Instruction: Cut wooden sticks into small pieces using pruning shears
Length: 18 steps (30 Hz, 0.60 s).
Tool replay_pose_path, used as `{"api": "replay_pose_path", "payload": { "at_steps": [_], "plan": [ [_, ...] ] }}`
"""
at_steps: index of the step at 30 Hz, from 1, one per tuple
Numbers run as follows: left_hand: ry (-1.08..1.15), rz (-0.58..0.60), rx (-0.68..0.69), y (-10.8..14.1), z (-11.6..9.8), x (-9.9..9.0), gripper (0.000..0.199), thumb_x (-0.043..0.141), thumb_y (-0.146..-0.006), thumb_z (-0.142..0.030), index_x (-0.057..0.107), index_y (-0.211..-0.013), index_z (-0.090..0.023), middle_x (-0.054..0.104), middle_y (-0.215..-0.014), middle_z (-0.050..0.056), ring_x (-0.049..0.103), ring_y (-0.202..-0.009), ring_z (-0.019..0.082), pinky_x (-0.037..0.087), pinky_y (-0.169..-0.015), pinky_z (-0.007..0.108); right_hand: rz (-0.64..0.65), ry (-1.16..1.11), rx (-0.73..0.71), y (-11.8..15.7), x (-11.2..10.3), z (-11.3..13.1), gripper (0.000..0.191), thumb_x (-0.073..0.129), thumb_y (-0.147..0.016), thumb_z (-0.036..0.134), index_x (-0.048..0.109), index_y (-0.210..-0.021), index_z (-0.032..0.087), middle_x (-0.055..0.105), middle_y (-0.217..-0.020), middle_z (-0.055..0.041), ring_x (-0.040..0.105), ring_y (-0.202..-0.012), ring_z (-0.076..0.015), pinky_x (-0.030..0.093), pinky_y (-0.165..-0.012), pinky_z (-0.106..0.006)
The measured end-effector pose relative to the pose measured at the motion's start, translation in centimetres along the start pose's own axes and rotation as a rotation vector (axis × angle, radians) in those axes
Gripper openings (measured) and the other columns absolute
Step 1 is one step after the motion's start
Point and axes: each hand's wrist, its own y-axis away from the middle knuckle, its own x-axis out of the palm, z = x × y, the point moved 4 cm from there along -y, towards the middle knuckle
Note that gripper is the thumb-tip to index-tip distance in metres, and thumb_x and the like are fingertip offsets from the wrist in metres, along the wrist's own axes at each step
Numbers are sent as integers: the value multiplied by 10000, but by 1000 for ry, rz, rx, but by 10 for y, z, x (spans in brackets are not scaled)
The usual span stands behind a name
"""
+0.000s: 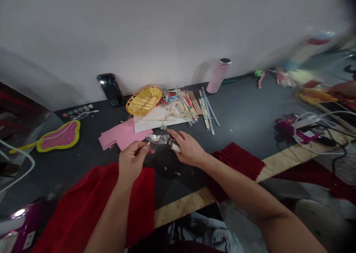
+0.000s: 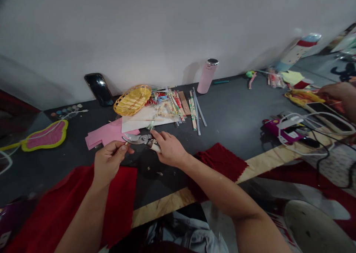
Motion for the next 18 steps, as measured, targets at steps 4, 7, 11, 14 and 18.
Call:
{"api": "replay_pose_path", "payload": {
  "at_steps": [4,7,11,14,18],
  "plan": [
    [36,2,-21,0,0,1,215,573,-814,-350,670,-806,-158,724,-717,36,554,-522,109,391,-446,203,30,25,39,1,0,2,624,491,-785,203,312,-1379,143,539,-1150,-140,529,-999,-241,429,-903,-380],
    [44,-3,-41,0,1,2,227,566,-828,-361,661,-824,-155,718,-722,32,488,-464,85,358,-424,201,34,48,67,1,-1,3,589,475,-796,207,325,-1363,148,543,-1147,-133,538,-976,-236,435,-890,-372],
    [18,-34,-30,0,2,4,213,588,-818,-359,658,-866,-165,710,-744,20,496,-475,84,409,-481,206,18,40,73,1,-2,1,601,477,-803,215,298,-1374,155,545,-1144,-124,524,-1001,-235,419,-908,-372],
    [-21,-132,-14,0,1,4,210,639,-777,-349,657,-885,-170,697,-736,8,574,-552,105,457,-555,212,11,36,80,-1,-2,-2,617,486,-804,224,286,-1385,164,537,-1151,-127,513,-1020,-239,412,-914,-385],
    [-90,-184,-12,2,-1,2,185,612,-797,-339,669,-819,-165,653,-609,-6,546,-508,105,428,-530,213,10,28,53,-2,-2,-4,639,481,-810,221,262,-1407,149,518,-1190,-142,478,-1094,-250,405,-934,-397]
  ]
}}
